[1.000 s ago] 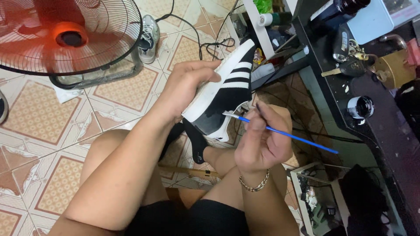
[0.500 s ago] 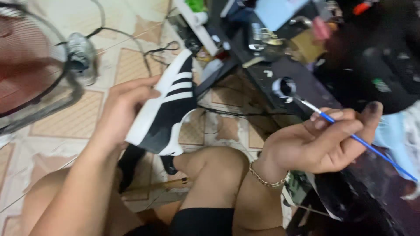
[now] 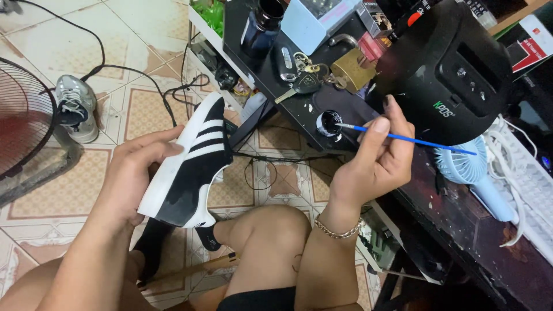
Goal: The person sits holding a black suede sneaker and uses a small brush to apply black dye from a jar onto the shoe's heel and side areas. They repeatedly dip the brush into the jar and brush the dye over the shoe's surface, rotating the shoe to reach different spots.
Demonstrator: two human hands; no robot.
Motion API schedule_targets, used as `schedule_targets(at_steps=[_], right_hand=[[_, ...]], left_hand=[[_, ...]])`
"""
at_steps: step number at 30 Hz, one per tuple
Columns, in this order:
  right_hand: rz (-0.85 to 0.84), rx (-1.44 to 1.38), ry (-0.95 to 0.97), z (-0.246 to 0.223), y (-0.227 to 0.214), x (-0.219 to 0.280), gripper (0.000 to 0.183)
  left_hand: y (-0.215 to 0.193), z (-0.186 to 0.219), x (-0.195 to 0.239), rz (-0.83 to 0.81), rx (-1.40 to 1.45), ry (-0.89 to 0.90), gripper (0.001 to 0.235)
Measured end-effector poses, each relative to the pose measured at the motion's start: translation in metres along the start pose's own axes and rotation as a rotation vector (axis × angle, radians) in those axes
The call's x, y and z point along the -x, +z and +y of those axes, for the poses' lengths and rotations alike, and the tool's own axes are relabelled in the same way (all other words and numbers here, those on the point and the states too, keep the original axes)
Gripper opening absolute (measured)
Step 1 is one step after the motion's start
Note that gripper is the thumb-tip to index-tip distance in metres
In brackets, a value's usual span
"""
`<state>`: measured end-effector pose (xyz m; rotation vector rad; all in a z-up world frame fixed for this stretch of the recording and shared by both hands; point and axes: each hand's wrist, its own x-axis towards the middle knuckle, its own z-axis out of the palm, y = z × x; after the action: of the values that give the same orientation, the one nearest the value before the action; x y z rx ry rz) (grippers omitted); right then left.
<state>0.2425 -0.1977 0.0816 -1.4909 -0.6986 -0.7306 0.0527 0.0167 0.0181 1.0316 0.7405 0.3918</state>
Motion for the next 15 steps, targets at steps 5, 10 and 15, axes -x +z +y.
schedule_targets(at_steps=[5, 10, 15], right_hand=[[-0.006, 0.000, -0.011, 0.003, -0.002, 0.002, 0.023], [-0.006, -0.006, -0.007, -0.002, 0.000, -0.001, 0.026], [0.102, -0.246, -0.006, -0.010, 0.006, 0.010, 0.031]], left_hand=[[-0.001, -0.002, -0.001, -0.006, 0.004, 0.003, 0.048], [-0.004, -0.007, -0.006, -0.011, 0.016, 0.005, 0.046], [-0.021, -0.027, -0.017, -0.039, -0.036, 0.209, 0.037]])
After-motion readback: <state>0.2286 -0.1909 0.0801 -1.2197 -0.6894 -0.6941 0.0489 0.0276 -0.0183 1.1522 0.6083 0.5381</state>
